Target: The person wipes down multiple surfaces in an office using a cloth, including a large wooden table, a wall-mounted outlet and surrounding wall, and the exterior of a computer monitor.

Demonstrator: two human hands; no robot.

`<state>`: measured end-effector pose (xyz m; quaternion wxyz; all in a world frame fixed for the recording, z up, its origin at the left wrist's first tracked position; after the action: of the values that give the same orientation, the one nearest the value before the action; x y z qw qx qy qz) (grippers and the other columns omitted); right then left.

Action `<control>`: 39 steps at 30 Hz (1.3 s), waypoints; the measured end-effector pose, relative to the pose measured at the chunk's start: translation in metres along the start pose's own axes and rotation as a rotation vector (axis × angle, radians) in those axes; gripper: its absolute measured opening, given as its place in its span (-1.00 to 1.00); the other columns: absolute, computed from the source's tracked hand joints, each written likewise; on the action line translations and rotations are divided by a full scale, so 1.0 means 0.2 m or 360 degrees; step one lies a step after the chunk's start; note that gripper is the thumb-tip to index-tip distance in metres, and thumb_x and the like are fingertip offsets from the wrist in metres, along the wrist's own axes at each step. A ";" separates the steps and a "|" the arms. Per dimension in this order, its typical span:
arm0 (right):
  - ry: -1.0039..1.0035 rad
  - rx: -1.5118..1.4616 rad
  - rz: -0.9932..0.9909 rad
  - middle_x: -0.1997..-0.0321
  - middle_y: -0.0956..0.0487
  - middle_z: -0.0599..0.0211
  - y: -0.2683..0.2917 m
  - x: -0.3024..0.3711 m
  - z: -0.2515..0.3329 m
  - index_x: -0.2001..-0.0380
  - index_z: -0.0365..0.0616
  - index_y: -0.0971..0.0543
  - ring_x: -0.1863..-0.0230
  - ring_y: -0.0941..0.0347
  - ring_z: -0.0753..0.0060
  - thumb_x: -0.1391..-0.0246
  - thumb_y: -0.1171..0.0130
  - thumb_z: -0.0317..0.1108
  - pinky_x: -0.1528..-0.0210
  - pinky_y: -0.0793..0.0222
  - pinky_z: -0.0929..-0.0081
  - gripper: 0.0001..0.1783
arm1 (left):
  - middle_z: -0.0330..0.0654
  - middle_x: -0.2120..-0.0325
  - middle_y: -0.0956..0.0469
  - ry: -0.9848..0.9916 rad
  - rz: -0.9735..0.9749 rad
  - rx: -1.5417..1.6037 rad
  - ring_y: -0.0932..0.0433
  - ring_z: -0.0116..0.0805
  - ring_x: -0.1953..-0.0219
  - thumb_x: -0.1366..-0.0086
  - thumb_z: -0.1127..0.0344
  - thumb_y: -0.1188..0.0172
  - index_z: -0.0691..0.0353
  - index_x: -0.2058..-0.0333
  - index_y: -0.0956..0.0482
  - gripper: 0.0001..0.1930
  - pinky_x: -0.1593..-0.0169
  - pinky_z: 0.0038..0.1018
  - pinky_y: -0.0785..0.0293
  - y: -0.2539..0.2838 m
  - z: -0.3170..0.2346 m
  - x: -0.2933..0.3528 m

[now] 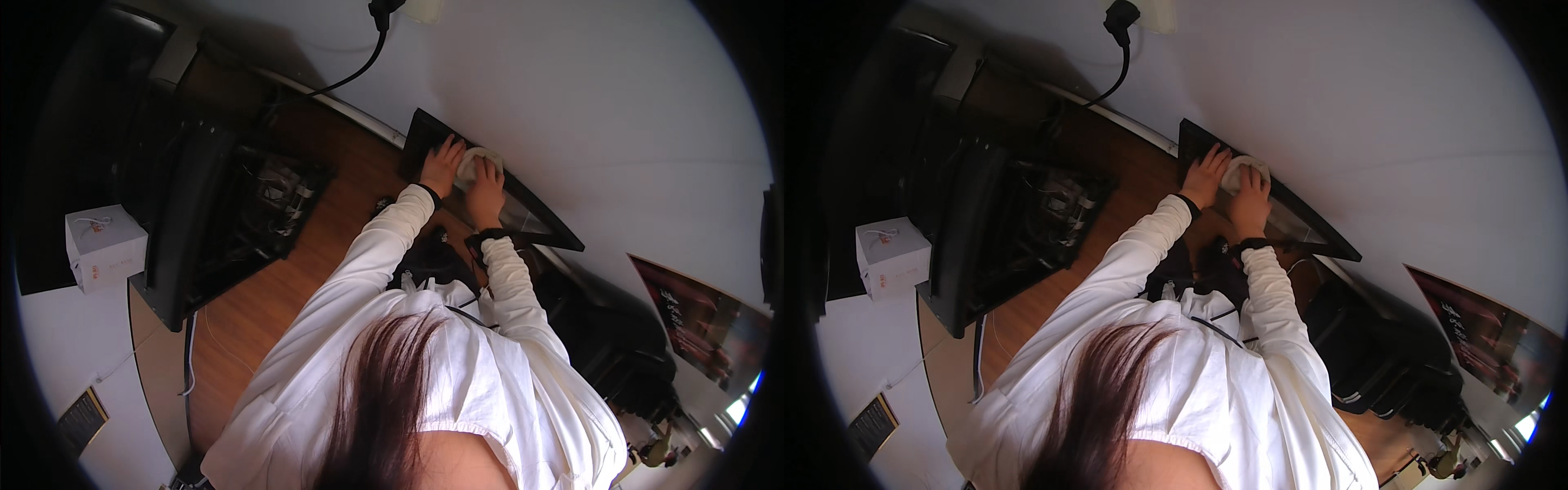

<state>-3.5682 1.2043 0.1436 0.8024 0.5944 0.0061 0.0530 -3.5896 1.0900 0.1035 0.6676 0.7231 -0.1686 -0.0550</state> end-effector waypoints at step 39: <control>0.0386 -0.0304 0.0050 -0.28 -0.29 0.22 -0.25 0.17 -0.12 -0.20 0.04 -0.32 -0.17 -0.22 -0.16 0.06 -0.07 -0.51 -0.08 -0.32 0.00 -0.33 | -0.12 -0.29 -0.15 -0.0076 -0.0412 0.0636 -0.03 -0.13 -0.37 0.11 0.43 -0.28 0.19 -0.21 -0.28 -0.21 -0.20 -0.25 -0.29 0.01 -0.06 0.19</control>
<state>-3.5327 1.2161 0.0896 0.8478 0.5046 0.0885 0.1373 -3.5507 1.0881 0.1126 0.4944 0.8549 -0.0978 -0.1228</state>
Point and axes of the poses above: each hand's wrist, its own x-axis away from the middle knuckle, its own y-axis out of the back of the hand, z = x × y, the point moved 5 cm from there along -x, towards the middle knuckle
